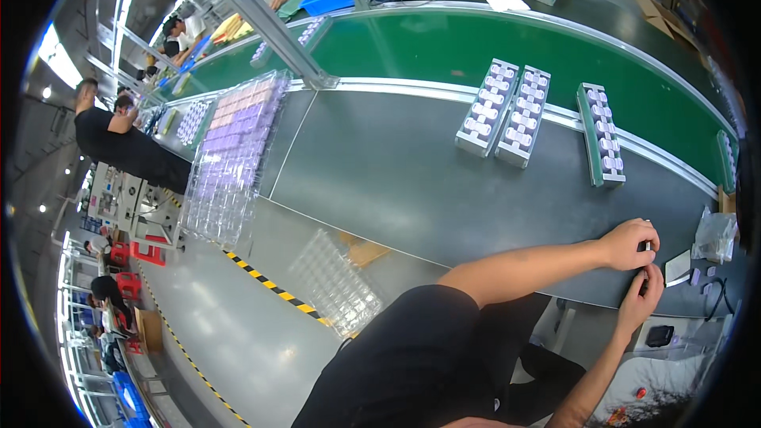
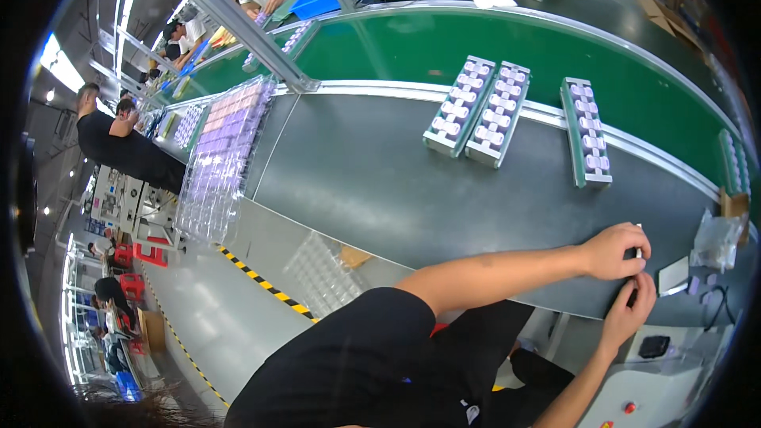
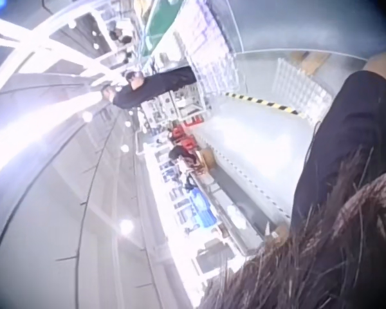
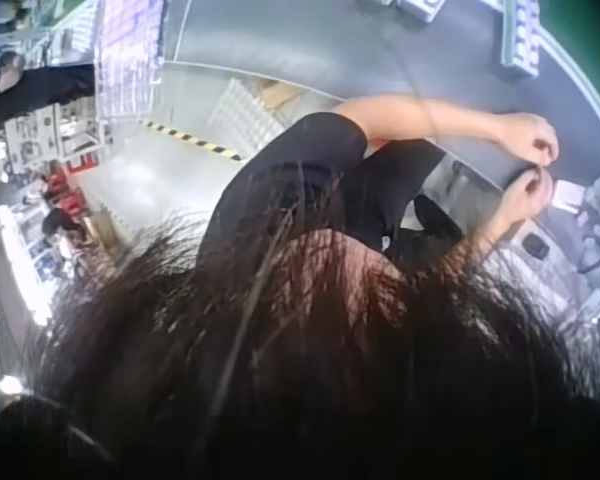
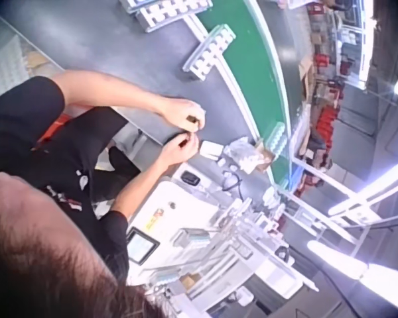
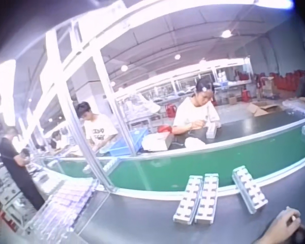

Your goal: Operates an automated component processing machine and organizes trays of electronic parts on a conveyor belt.

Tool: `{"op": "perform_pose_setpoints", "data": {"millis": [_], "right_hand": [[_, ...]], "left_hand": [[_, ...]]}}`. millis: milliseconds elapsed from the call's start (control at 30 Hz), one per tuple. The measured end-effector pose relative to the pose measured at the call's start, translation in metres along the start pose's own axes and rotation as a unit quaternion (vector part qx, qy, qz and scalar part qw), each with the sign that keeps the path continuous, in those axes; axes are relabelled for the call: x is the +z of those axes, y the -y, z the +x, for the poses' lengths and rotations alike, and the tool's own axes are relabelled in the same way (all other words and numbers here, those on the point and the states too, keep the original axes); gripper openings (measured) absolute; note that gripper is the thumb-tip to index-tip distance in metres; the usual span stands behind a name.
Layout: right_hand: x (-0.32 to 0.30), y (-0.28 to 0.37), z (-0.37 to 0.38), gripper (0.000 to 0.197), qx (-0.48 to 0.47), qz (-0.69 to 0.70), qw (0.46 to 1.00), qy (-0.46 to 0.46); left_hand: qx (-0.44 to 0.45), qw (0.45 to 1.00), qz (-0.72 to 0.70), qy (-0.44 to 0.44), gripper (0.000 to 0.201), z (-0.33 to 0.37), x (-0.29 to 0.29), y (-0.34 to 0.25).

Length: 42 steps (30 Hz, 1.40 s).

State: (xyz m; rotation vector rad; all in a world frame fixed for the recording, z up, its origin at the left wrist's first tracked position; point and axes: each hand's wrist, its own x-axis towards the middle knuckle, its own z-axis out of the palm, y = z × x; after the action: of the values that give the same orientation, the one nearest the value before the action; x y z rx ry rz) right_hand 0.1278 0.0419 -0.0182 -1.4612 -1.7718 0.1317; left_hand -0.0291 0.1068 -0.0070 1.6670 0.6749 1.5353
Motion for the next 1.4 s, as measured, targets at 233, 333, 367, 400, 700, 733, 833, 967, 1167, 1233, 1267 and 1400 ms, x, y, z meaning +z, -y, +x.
{"op": "perform_pose_setpoints", "data": {"millis": [233, 333, 367, 400, 700, 733, 833, 967, 1167, 1233, 1267, 1400], "right_hand": [[0.006, 0.016, 0.009, 0.042, -0.022, -0.151, 0.988, -0.027], [0.022, 0.020, 0.014, 0.035, 0.004, -0.085, 0.988, -0.132], [0.029, 0.027, 0.015, 0.030, -0.003, -0.055, 0.984, -0.169], [0.025, 0.025, 0.011, 0.027, 0.000, -0.053, 0.982, -0.182], [0.019, 0.017, -0.073, 0.050, 0.020, -0.060, 0.991, -0.117], [0.020, 0.021, -0.077, 0.052, 0.021, -0.035, 0.993, -0.110], [0.004, 0.031, -0.109, 0.051, 0.037, -0.004, 0.996, -0.085], [-0.033, 0.028, -0.202, 0.028, 0.199, 0.084, 0.972, -0.095], [-0.186, 0.049, -0.224, 0.004, 0.227, -0.034, 0.959, -0.166], [-0.253, 0.035, -0.199, 0.005, 0.164, -0.142, 0.941, -0.260], [-0.286, 0.028, -0.183, 0.009, 0.282, -0.047, 0.919, -0.272], [-0.383, -0.068, -0.122, 0.060, 0.404, -0.159, 0.876, -0.210]], "left_hand": [[0.022, 0.999, 0.035, 0.008, 0.020, 0.011, -0.007, 0.011], [-0.072, 0.997, -0.006, -0.011, 0.011, 0.020, -0.023, 0.010], [-0.116, 0.993, -0.026, -0.006, 0.011, 0.021, -0.032, 0.018], [-0.174, 0.977, -0.122, 0.001, 0.013, 0.028, -0.029, 0.006], [-0.215, 0.971, -0.104, 0.026, 0.022, 0.023, -0.019, 0.006], [-0.212, 0.972, -0.100, 0.026, 0.021, 0.021, -0.025, 0.006], [-0.207, 0.975, -0.074, 0.037, 0.021, 0.019, -0.030, 0.004], [-0.220, 0.971, -0.061, 0.077, 0.018, 0.021, -0.029, 0.006], [-0.174, 0.971, 0.066, 0.148, 0.013, 0.018, -0.026, -0.004], [-0.189, 0.962, 0.083, 0.177, 0.014, 0.020, -0.017, -0.010], [-0.185, 0.964, 0.084, 0.171, 0.014, 0.021, -0.018, -0.009], [-0.171, 0.973, 0.044, 0.147, 0.015, 0.019, -0.019, 0.003]]}}
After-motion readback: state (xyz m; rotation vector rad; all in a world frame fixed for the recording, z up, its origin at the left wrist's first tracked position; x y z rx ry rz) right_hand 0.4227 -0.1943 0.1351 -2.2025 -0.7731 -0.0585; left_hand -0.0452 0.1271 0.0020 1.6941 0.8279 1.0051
